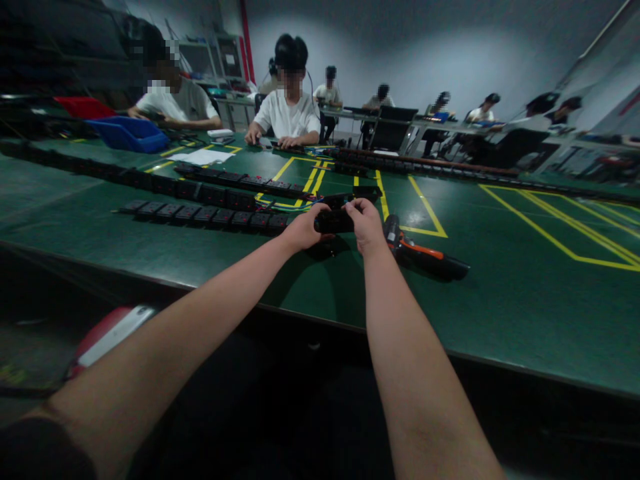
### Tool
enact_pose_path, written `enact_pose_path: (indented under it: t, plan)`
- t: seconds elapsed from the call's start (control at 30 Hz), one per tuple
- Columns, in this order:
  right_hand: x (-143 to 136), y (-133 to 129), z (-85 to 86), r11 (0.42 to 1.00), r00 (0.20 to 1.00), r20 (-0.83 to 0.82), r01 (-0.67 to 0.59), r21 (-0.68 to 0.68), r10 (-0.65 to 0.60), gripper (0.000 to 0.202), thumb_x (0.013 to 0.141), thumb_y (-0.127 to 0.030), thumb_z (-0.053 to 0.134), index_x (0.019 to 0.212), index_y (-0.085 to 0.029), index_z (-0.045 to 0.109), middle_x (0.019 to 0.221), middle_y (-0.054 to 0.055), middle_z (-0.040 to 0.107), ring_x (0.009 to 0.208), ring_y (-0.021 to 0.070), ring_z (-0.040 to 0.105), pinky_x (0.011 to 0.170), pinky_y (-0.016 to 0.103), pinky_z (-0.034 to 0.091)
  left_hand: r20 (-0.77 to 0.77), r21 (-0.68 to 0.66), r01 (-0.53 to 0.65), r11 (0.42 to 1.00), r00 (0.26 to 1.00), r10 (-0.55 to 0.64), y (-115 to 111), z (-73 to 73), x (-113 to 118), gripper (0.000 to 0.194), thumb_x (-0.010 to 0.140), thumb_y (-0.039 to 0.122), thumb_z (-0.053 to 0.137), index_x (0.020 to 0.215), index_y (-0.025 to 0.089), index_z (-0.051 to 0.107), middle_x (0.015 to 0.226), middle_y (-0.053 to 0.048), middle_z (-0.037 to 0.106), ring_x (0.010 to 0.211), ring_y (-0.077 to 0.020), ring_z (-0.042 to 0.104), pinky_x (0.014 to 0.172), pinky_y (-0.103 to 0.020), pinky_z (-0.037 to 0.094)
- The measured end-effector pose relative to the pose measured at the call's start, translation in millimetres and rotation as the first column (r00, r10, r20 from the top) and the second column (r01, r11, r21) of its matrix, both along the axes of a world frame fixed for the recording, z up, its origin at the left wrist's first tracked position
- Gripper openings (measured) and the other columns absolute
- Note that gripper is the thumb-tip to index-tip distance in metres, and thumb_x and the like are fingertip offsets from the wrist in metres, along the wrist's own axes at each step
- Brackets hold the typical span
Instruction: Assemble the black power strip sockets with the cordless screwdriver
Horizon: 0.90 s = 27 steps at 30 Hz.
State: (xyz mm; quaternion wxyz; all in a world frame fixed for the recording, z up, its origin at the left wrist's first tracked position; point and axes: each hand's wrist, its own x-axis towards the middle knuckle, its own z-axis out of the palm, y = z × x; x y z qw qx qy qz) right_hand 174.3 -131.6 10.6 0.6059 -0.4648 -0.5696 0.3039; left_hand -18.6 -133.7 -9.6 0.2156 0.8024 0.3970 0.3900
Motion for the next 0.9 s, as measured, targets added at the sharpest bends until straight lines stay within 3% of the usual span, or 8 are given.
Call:
enact_pose_path:
  t: [0.23,0.43,0.9]
  plan:
    - [1.0,-1.2,0.8,1.000,1.000,0.017,0.013,0.008,-0.013,0.029,0.078,-0.052,0.071,0.082,-0.026,0.059,0.086,0.000,0.065,0.087,0.0204,0.058,0.086,0.038,0.047,0.026,0.007,0.038,0.999,0.999,-0.038,0.2,-0.9,0.9,0.075,0.074,0.032,0.085,0.142,0.026,0.052,0.122,-0.009,0.073,0.111,-0.0301,0.072,0.102,-0.047,0.057]
    - [1.8,-3.0,1.8,1.000,1.000,0.004,-0.007,-0.027,0.007,0.023,0.079,-0.045,0.072,0.080,-0.025,0.062,0.084,0.000,0.065,0.082,0.0194,0.058,0.080,0.037,0.047,0.028,0.013,0.093,0.996,0.995,-0.094,2.2,-2.8,1.2,0.078,0.074,0.032,0.086,0.144,0.027,0.052,0.127,-0.009,0.073,0.116,-0.0315,0.071,0.104,-0.047,0.056]
    - [2.6,-1.2,-1.1,0.996,0.999,0.001,-0.033,-0.083,0.033,0.025,0.078,-0.046,0.072,0.079,-0.024,0.060,0.084,0.000,0.066,0.076,0.0186,0.056,0.075,0.036,0.047,-0.006,-0.045,0.076,0.996,0.997,-0.076,-1.0,-0.7,1.3,0.086,0.072,0.037,0.088,0.147,0.025,0.048,0.130,-0.013,0.071,0.122,-0.0357,0.068,0.106,-0.052,0.054]
